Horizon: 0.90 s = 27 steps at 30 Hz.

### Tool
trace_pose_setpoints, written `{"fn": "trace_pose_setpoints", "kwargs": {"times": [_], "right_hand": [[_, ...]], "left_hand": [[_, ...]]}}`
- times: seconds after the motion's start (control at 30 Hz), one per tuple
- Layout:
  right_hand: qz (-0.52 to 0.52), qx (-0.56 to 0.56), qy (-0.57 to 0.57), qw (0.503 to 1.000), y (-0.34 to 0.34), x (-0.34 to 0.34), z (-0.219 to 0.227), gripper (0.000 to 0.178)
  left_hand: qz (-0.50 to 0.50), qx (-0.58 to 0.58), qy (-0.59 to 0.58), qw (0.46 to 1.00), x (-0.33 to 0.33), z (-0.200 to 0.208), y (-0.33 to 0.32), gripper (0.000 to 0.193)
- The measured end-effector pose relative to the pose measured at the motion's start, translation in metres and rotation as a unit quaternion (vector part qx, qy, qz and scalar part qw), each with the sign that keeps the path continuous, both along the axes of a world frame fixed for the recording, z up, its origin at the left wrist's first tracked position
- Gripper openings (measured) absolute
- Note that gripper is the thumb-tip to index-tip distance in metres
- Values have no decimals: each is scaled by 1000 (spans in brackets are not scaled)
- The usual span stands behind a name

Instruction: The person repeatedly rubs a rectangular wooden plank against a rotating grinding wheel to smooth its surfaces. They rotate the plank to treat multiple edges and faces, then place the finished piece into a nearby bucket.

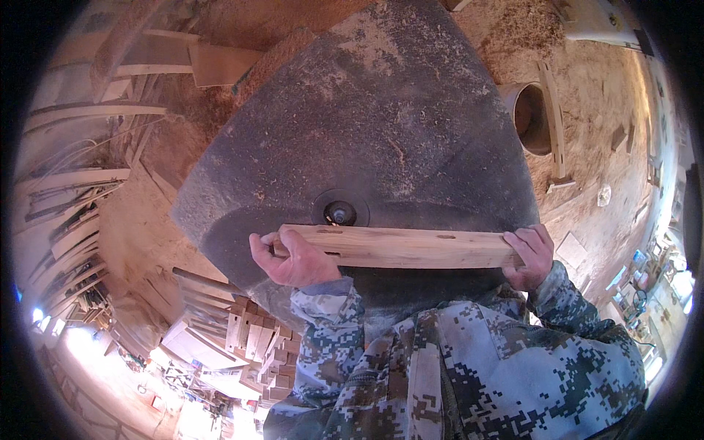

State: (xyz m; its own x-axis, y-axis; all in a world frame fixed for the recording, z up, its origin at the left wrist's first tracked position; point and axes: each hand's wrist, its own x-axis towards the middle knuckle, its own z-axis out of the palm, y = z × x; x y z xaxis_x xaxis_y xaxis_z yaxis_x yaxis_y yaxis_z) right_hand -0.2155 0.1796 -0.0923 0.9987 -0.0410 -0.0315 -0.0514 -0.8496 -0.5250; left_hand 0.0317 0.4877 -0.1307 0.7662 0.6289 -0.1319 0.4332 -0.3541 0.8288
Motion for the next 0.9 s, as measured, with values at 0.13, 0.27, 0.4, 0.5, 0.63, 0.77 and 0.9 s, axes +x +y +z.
{"fn": "trace_pose_setpoints", "kwargs": {"times": [0.13,0.27,0.4,0.5,0.63,0.77,0.9], "right_hand": [[-5,-7,-14,1000,1,3,-1,60],[-15,-3,-11,1000,2,5,-2,61],[-5,-6,-14,1000,4,7,1,61],[5,6,-6,1000,3,10,7,59],[15,56,-5,998,1,14,15,54],[-17,70,9,997,3,13,17,50],[-58,49,1,997,10,15,12,46]], "left_hand": [[-8,24,2,1000,5,1,3,64],[1,-8,-10,1000,6,0,5,64],[1,-18,-26,1000,6,0,5,64],[-5,-16,-42,999,7,2,4,64],[2,-11,-41,999,8,4,4,63],[-11,-5,-46,999,9,4,8,66],[-17,4,-47,999,14,3,24,65]]}}
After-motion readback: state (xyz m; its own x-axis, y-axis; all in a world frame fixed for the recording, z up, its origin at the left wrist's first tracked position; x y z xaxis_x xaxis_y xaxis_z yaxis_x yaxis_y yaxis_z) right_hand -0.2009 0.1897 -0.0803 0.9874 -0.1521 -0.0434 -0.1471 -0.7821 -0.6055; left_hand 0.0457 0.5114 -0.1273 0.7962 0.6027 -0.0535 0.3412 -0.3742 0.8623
